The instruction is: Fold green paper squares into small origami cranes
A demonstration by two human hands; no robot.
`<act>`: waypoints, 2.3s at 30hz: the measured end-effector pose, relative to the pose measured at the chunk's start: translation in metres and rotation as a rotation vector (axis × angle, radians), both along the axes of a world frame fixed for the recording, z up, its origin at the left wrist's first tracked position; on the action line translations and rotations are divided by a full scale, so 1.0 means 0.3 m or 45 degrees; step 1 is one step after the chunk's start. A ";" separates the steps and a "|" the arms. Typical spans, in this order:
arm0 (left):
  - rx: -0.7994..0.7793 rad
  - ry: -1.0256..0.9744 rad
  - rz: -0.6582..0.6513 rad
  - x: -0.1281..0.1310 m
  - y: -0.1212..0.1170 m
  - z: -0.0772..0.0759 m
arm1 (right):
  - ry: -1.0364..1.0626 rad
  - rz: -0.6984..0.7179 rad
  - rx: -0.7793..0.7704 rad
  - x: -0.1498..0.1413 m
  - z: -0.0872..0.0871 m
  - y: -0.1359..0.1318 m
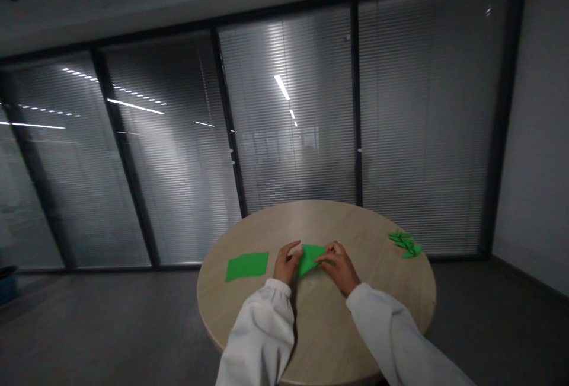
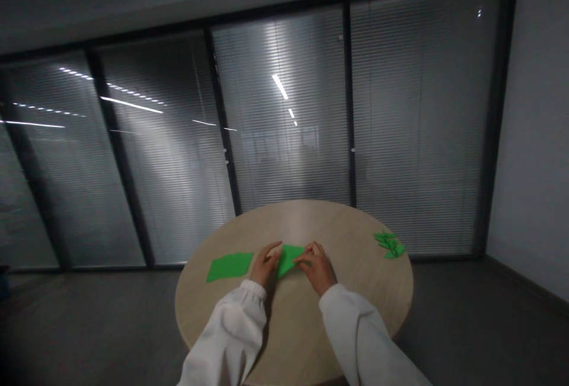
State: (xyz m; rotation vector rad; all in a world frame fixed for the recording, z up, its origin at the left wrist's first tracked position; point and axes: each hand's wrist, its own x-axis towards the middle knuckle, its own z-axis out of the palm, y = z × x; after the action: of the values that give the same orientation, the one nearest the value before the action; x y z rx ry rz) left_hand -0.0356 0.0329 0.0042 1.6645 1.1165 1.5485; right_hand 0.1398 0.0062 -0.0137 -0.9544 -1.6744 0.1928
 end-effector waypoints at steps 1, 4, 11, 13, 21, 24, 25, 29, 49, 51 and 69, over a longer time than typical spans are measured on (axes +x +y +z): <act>-0.042 0.000 -0.026 -0.002 0.001 -0.003 | 0.001 0.053 -0.007 -0.001 -0.002 -0.001; -0.118 0.030 -0.156 -0.009 0.003 -0.013 | 0.001 0.174 -0.041 -0.002 -0.001 -0.004; 0.052 0.156 -0.042 -0.023 -0.005 0.002 | 0.037 0.149 -0.109 0.001 0.012 -0.015; 0.098 0.156 -0.014 -0.025 -0.007 0.013 | 0.034 0.144 -0.138 -0.002 0.013 -0.019; 0.170 0.176 0.036 -0.027 0.001 0.019 | 0.104 0.177 -0.192 0.005 -0.012 0.003; 0.131 0.180 0.054 -0.030 0.004 0.016 | 0.116 0.165 -0.184 0.008 -0.020 0.015; 0.113 0.185 0.060 -0.031 0.005 0.014 | 0.115 0.161 -0.177 0.008 -0.020 0.017; 0.078 0.190 0.063 -0.039 0.012 0.006 | 0.117 0.165 -0.119 0.002 -0.015 0.017; 0.038 0.105 -0.025 -0.040 0.025 0.006 | 0.096 0.226 -0.187 -0.015 0.000 0.001; 0.029 0.088 -0.040 -0.043 0.031 0.001 | 0.079 0.212 -0.188 -0.014 -0.003 0.006; 0.005 0.002 -0.084 -0.029 0.007 0.018 | 0.069 0.196 -0.213 -0.008 0.000 -0.001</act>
State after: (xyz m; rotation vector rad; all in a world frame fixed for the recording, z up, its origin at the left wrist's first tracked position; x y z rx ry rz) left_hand -0.0444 0.0350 0.0095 1.6881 1.0494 1.5092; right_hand 0.1373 0.0060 -0.0138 -0.9349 -1.7021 0.4636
